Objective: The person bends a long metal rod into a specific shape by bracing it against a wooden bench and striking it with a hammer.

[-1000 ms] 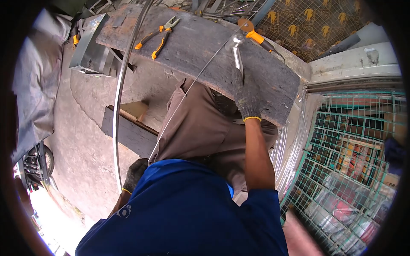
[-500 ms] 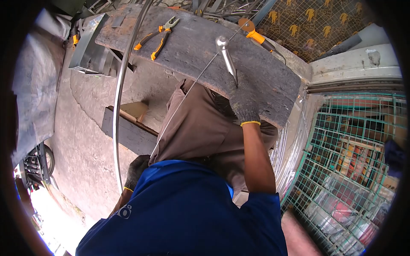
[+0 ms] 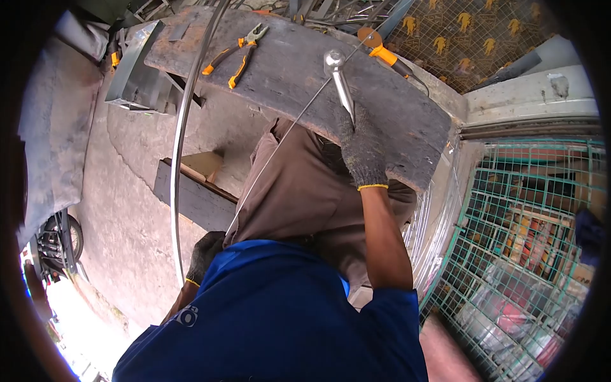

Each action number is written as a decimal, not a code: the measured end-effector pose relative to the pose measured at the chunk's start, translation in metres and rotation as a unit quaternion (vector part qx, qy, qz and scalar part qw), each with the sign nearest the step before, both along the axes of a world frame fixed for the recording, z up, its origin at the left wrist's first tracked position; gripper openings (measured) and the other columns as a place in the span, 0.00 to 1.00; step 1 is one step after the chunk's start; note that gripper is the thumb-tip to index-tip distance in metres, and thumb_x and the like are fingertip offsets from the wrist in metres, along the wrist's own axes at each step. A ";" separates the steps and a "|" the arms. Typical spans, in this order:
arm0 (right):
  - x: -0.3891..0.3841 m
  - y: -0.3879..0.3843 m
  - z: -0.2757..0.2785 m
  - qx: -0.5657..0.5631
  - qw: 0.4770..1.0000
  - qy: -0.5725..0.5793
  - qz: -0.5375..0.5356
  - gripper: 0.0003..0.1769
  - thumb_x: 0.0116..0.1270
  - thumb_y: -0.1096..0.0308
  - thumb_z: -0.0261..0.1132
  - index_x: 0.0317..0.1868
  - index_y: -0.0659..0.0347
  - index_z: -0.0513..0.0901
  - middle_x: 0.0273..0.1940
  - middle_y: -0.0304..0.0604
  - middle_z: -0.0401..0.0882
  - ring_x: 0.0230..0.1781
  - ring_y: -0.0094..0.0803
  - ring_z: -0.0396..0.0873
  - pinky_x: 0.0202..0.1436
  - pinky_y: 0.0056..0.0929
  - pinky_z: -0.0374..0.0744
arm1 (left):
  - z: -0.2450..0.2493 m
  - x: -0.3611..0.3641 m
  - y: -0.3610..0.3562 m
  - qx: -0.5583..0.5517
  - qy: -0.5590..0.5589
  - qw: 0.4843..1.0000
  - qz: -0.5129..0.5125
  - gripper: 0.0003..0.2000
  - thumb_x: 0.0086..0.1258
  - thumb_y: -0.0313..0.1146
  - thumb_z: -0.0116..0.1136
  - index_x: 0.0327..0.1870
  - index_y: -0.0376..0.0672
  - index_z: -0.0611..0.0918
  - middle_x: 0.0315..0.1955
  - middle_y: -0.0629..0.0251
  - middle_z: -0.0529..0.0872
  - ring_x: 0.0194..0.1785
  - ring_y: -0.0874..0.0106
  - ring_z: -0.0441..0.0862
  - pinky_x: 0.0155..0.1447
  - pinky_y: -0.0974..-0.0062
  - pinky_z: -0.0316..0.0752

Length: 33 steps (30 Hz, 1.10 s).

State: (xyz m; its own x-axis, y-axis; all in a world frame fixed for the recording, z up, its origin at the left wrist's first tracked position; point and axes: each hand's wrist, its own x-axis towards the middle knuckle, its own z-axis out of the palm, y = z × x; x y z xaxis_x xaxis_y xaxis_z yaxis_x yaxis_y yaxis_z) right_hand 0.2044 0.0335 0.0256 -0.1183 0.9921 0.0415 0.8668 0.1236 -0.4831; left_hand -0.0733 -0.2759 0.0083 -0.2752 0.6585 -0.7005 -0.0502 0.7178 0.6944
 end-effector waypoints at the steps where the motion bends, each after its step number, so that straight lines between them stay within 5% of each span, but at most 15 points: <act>1: 0.001 -0.002 -0.001 0.007 1.000 0.021 -0.003 0.25 0.75 0.52 0.54 0.60 0.63 0.77 0.55 0.60 0.79 0.53 0.60 0.78 0.57 0.51 0.76 | 0.000 -0.001 -0.001 -0.002 0.000 1.000 0.000 0.09 0.73 0.28 0.54 0.46 0.35 0.84 0.39 0.62 0.87 0.44 0.75 0.82 0.51 0.76 0.77; 4: 0.003 0.000 -0.009 0.008 0.998 -0.058 0.027 0.24 0.74 0.53 0.55 0.59 0.62 0.77 0.53 0.61 0.80 0.52 0.61 0.78 0.57 0.52 0.76 | -0.008 -0.003 -0.005 0.025 0.001 1.000 -0.019 0.09 0.74 0.28 0.55 0.47 0.35 0.84 0.39 0.62 0.87 0.44 0.75 0.82 0.51 0.76 0.76; 13: 0.002 -0.001 -0.018 -0.035 0.999 -0.003 -0.021 0.24 0.75 0.52 0.54 0.63 0.58 0.75 0.56 0.59 0.79 0.53 0.60 0.79 0.56 0.54 0.76 | -0.007 -0.005 -0.003 0.026 0.027 0.998 -0.045 0.09 0.73 0.29 0.56 0.47 0.36 0.84 0.39 0.63 0.86 0.43 0.75 0.81 0.50 0.75 0.77; 16: 0.008 0.002 -0.028 0.008 0.998 0.045 -0.049 0.27 0.75 0.50 0.54 0.64 0.60 0.74 0.57 0.60 0.78 0.54 0.61 0.78 0.57 0.54 0.76 | -0.016 -0.008 -0.007 0.119 0.122 0.976 -0.138 0.09 0.74 0.31 0.56 0.47 0.37 0.84 0.38 0.63 0.86 0.42 0.75 0.81 0.49 0.75 0.77; 24: 0.038 0.022 -0.051 0.014 0.995 0.037 -0.087 0.29 0.76 0.48 0.52 0.63 0.65 0.75 0.57 0.64 0.77 0.57 0.63 0.75 0.61 0.51 0.74 | 0.029 -0.001 0.084 -0.010 -0.044 0.999 -0.009 0.12 0.75 0.41 0.55 0.44 0.42 0.84 0.27 0.71 0.79 0.27 0.84 0.72 0.31 0.83 0.68; 33: 0.039 0.016 -0.048 0.017 0.993 0.018 -0.114 0.26 0.73 0.51 0.55 0.61 0.62 0.78 0.56 0.60 0.79 0.56 0.60 0.77 0.60 0.50 0.75 | 0.026 0.017 0.235 0.098 -0.147 0.984 -0.017 0.12 0.74 0.40 0.55 0.50 0.43 0.81 0.25 0.72 0.77 0.23 0.82 0.71 0.24 0.83 0.64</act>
State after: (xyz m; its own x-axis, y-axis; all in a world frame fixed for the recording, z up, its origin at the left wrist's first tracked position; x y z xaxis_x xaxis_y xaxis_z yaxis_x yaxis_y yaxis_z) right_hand 0.2435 0.0496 -0.0220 0.1121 0.9908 0.0758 0.8563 -0.0576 -0.5132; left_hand -0.0561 -0.0414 0.0347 -0.0550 0.7941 -0.6053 -0.2485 0.5763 0.7786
